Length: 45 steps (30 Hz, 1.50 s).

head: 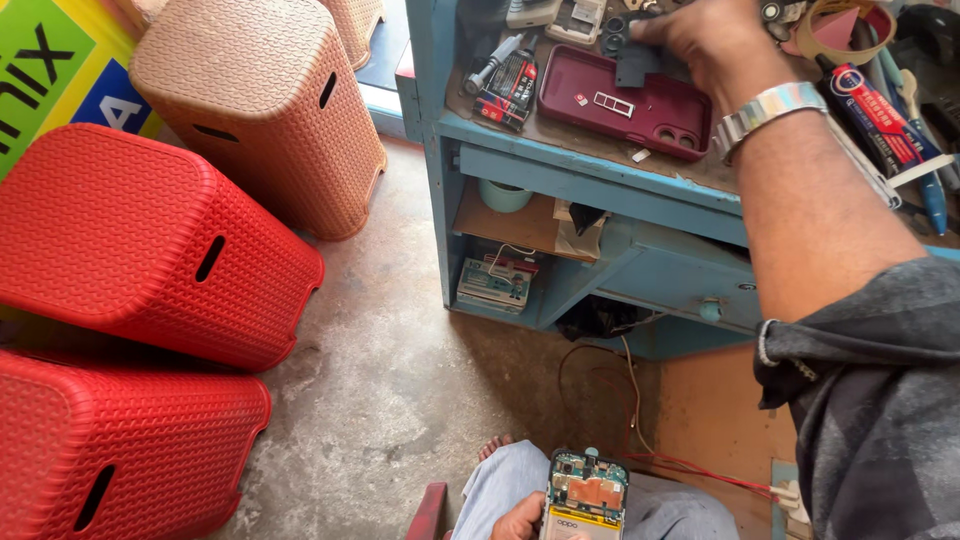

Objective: The person handles a smartphone battery, peeling off a protective film and placing it on a workbench. They then use a multimeter to test the contacts on a smartphone screen assembly. Finally, they insert the battery into the phone's chassis and connect the ribbon cable.

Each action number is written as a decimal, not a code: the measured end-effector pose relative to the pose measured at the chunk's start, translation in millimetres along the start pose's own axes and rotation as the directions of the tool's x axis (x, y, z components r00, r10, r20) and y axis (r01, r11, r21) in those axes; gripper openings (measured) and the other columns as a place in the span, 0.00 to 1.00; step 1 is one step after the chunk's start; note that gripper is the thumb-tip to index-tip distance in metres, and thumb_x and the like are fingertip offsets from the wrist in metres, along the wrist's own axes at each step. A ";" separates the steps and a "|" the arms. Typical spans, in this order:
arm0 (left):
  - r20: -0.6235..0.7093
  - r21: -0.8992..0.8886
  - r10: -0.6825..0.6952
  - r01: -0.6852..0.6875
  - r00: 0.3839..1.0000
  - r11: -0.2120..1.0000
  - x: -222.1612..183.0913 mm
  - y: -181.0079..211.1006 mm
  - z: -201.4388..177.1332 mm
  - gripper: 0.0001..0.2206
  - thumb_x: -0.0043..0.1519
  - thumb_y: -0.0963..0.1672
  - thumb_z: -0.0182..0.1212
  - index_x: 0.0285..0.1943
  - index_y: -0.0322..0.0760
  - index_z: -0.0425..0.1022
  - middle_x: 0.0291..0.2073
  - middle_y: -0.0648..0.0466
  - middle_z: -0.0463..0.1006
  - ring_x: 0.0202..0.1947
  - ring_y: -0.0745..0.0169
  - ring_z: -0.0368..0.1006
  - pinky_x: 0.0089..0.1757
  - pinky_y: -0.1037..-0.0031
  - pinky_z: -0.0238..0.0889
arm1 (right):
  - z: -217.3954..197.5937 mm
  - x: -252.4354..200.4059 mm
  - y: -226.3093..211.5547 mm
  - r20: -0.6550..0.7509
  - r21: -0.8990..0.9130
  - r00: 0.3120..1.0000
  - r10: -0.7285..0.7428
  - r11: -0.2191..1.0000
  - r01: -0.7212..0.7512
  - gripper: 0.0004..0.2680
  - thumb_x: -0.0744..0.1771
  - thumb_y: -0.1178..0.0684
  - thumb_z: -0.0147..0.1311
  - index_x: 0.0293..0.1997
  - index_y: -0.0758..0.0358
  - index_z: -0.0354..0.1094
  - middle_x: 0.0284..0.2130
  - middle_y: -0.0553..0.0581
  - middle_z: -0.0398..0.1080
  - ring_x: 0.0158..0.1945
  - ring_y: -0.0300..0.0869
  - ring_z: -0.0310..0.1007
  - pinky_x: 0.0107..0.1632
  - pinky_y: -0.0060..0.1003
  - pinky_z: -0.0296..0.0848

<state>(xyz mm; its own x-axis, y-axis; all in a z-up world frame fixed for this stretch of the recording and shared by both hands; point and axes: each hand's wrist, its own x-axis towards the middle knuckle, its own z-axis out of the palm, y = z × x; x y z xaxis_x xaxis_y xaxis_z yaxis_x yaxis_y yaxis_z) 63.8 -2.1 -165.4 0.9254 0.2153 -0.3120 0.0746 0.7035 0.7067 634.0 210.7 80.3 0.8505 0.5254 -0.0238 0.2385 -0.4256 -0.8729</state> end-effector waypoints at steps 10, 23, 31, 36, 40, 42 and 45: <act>-0.085 0.021 -0.110 0.113 0.990 0.993 -5.4 34.5 10.2 0.19 0.55 0.42 0.76 0.54 0.30 0.79 0.44 0.48 0.87 0.46 0.65 0.82 0.52 0.73 0.72 | -60.5 -38.4 -54.4 -0.101 0.042 0.986 0.132 0.991 -0.128 0.08 0.70 0.50 0.61 0.30 0.52 0.70 0.23 0.44 0.71 0.26 0.32 0.68 0.29 0.29 0.65; -0.106 0.050 -0.038 0.044 0.994 0.998 -17.4 109.3 43.7 0.19 0.57 0.41 0.67 0.58 0.31 0.76 0.44 0.47 0.86 0.44 0.63 0.82 0.50 0.71 0.73 | -122.3 -130.1 -45.2 0.057 0.330 0.947 0.316 0.889 -0.317 0.06 0.71 0.48 0.58 0.37 0.53 0.70 0.25 0.44 0.67 0.28 0.31 0.65 0.28 0.26 0.63; -0.160 0.082 -0.012 0.026 0.987 0.996 -25.2 139.5 65.4 0.14 0.61 0.42 0.64 0.54 0.31 0.76 0.39 0.51 0.85 0.38 0.67 0.80 0.41 0.74 0.76 | -134.1 -145.6 -16.1 0.059 0.632 0.935 0.349 0.712 -0.306 0.06 0.70 0.58 0.52 0.51 0.64 0.70 0.41 0.58 0.79 0.42 0.43 0.83 0.46 0.44 0.82; -0.257 0.016 -0.060 0.066 0.965 0.998 -21.2 136.7 63.5 0.13 0.60 0.41 0.65 0.52 0.31 0.76 0.37 0.48 0.85 0.35 0.65 0.82 0.38 0.72 0.78 | -114.7 -104.0 6.9 0.077 0.683 0.965 0.249 0.692 -0.233 0.07 0.70 0.62 0.53 0.53 0.68 0.67 0.45 0.59 0.78 0.47 0.47 0.83 0.54 0.46 0.80; -0.274 0.034 -0.039 0.051 0.961 0.998 -18.4 131.7 57.5 0.12 0.59 0.41 0.65 0.51 0.31 0.77 0.37 0.48 0.86 0.35 0.65 0.82 0.38 0.72 0.78 | -91.6 -85.6 22.3 0.067 0.652 0.986 0.153 0.742 -0.160 0.08 0.70 0.64 0.55 0.56 0.66 0.68 0.45 0.55 0.77 0.46 0.41 0.81 0.52 0.36 0.83; -0.262 0.038 -0.015 0.026 0.965 0.999 -17.9 129.5 55.3 0.13 0.59 0.41 0.66 0.51 0.30 0.77 0.37 0.49 0.86 0.35 0.65 0.82 0.39 0.73 0.78 | -86.0 -90.2 25.5 0.021 0.595 0.995 0.097 0.799 -0.090 0.08 0.70 0.64 0.54 0.55 0.65 0.68 0.44 0.54 0.76 0.45 0.40 0.80 0.49 0.35 0.84; -0.251 0.053 -0.025 0.040 0.968 0.998 -20.3 130.4 55.1 0.13 0.59 0.42 0.66 0.52 0.31 0.78 0.38 0.50 0.85 0.35 0.67 0.81 0.39 0.74 0.77 | -81.6 -100.5 22.4 0.014 0.533 1.000 0.014 0.846 -0.020 0.08 0.70 0.66 0.52 0.54 0.64 0.67 0.44 0.54 0.76 0.44 0.40 0.80 0.43 0.34 0.81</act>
<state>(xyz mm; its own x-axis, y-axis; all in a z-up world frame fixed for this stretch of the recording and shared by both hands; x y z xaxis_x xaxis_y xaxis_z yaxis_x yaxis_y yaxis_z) 75.2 47.9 -31.9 0.8004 0.3607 -0.4788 0.1308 0.6744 0.7267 592.1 88.2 102.9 0.8473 0.5293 -0.0432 -0.0649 0.0226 -0.9976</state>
